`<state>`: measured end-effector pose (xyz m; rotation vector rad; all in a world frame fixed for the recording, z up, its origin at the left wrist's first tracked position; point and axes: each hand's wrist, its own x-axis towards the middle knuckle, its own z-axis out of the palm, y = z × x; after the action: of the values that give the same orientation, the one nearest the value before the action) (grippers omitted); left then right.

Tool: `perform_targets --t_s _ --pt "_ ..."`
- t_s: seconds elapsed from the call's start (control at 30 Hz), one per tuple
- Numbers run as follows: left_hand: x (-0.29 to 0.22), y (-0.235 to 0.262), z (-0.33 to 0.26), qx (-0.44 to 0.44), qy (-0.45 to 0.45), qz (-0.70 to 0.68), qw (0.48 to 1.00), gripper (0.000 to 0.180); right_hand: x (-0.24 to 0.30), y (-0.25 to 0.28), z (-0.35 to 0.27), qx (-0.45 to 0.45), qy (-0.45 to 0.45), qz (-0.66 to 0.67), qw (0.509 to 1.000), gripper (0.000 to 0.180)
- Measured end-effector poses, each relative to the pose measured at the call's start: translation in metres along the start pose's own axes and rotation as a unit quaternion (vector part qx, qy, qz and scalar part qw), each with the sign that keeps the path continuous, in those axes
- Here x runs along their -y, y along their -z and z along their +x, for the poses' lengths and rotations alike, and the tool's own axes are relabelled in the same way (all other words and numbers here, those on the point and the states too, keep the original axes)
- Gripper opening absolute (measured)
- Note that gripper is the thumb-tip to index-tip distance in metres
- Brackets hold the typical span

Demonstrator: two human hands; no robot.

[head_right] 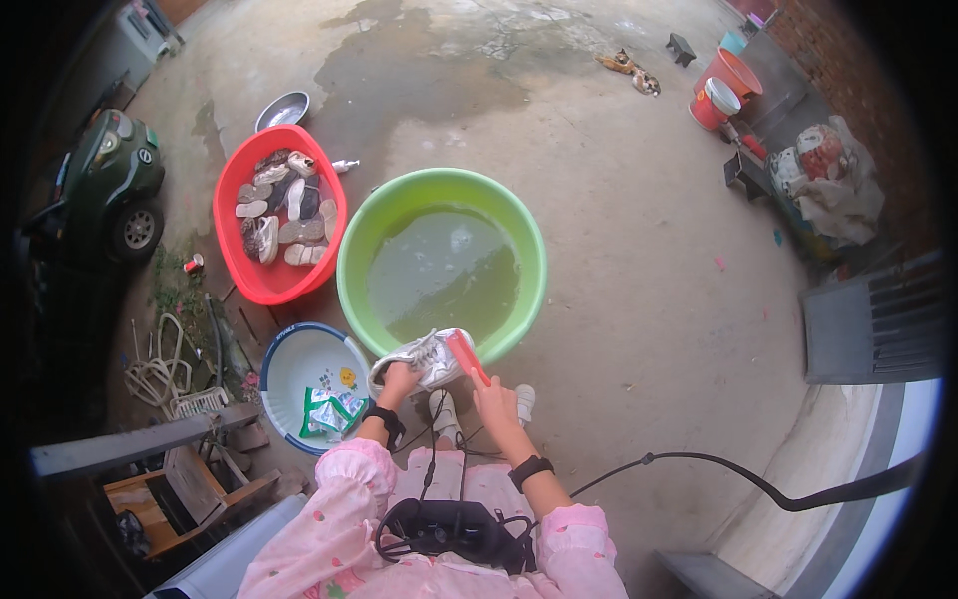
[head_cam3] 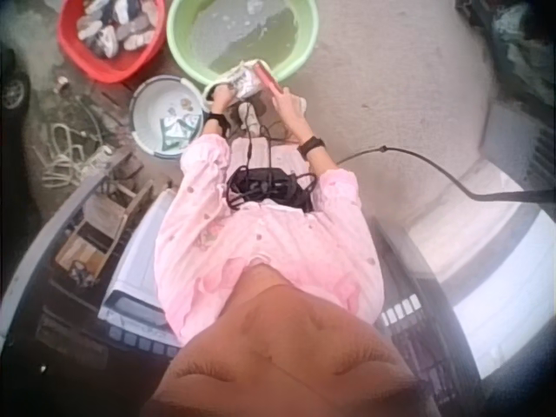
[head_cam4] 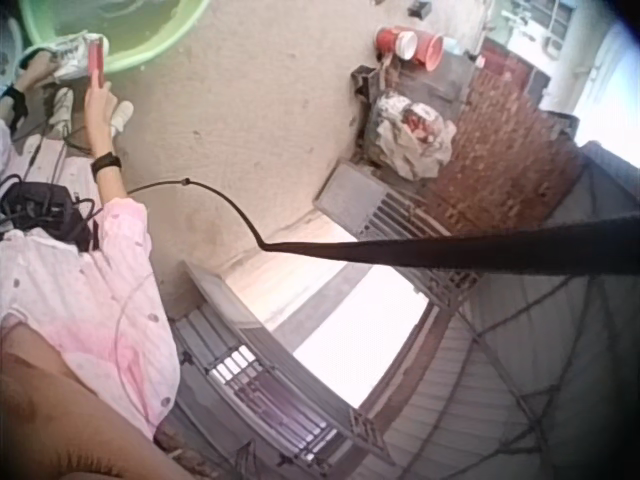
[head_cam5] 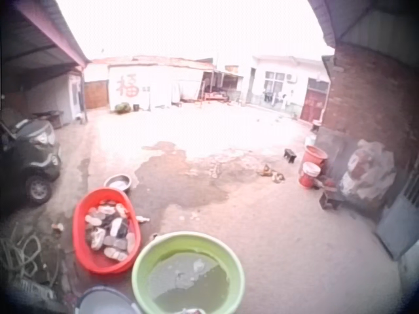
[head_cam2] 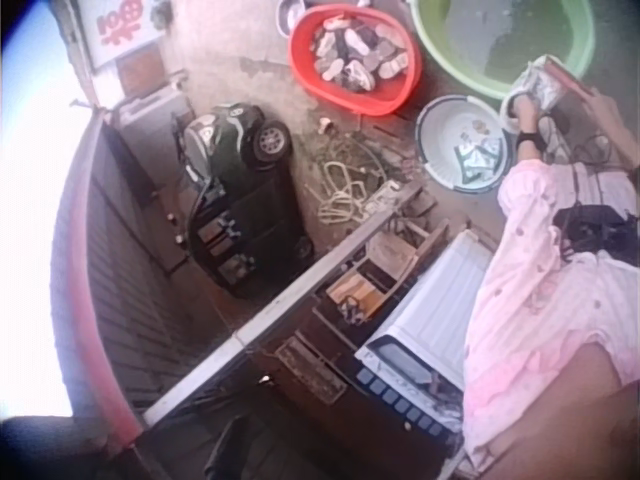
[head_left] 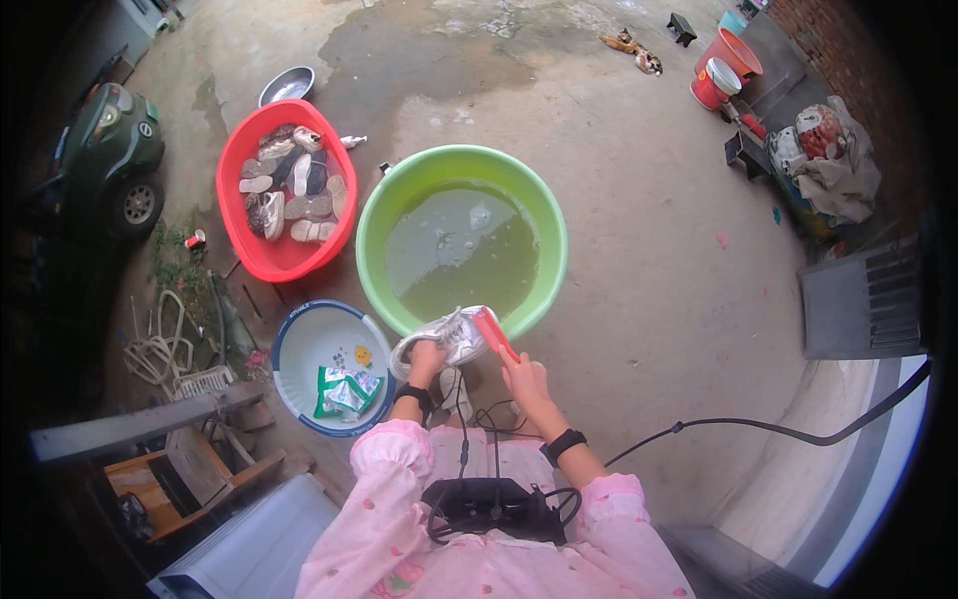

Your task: The person cleans a shoe using a brush and soapy water in a basin. The person scrubs the exterior and interior surfaces of the shoe and then rinses it in a second basin.

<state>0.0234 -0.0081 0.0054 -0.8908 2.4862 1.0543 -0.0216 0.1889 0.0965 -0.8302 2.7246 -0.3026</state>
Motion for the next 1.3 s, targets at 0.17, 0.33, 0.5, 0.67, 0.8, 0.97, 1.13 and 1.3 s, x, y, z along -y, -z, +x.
perform_targets --t_s 0.17,0.33,0.5,0.67,0.8,0.97,1.13,1.3 --pt "-0.011 0.006 -0.005 -0.003 -0.032 -0.039 0.999 0.041 0.022 0.009 0.006 -0.011 0.005 0.037 0.999 0.039" --pt "-0.007 0.008 -0.002 0.045 0.016 0.002 0.999 0.043 0.024 -0.005 0.002 0.015 -0.022 0.055 0.998 0.039" --pt "-0.006 0.007 -0.009 0.025 -0.025 -0.023 0.999 0.041 0.006 0.006 -0.013 -0.005 0.04 0.034 0.999 0.037" --pt "-0.008 0.008 -0.009 0.011 -0.026 -0.05 0.998 0.037 0.029 0.008 0.017 -0.015 0.032 0.032 0.999 0.036" --pt "0.0 0.007 -0.004 0.035 -0.012 -0.027 0.999 0.041 0.014 -0.002 0.007 0.004 -0.004 0.012 1.0 0.037" --pt "-0.004 0.008 -0.007 0.025 -0.017 -0.019 0.999 0.041 0.014 0.023 -0.006 0.009 -0.01 0.007 1.0 0.036" --pt "-0.014 0.012 -0.01 0.002 -0.033 -0.031 0.999 0.032 0.038 0.004 0.017 0.018 0.013 0.051 0.998 0.038" --pt "-0.008 0.012 -0.009 0.03 -0.03 -0.021 0.999 0.037 0.01 -0.003 -0.008 0.037 -0.029 0.031 0.998 0.039"
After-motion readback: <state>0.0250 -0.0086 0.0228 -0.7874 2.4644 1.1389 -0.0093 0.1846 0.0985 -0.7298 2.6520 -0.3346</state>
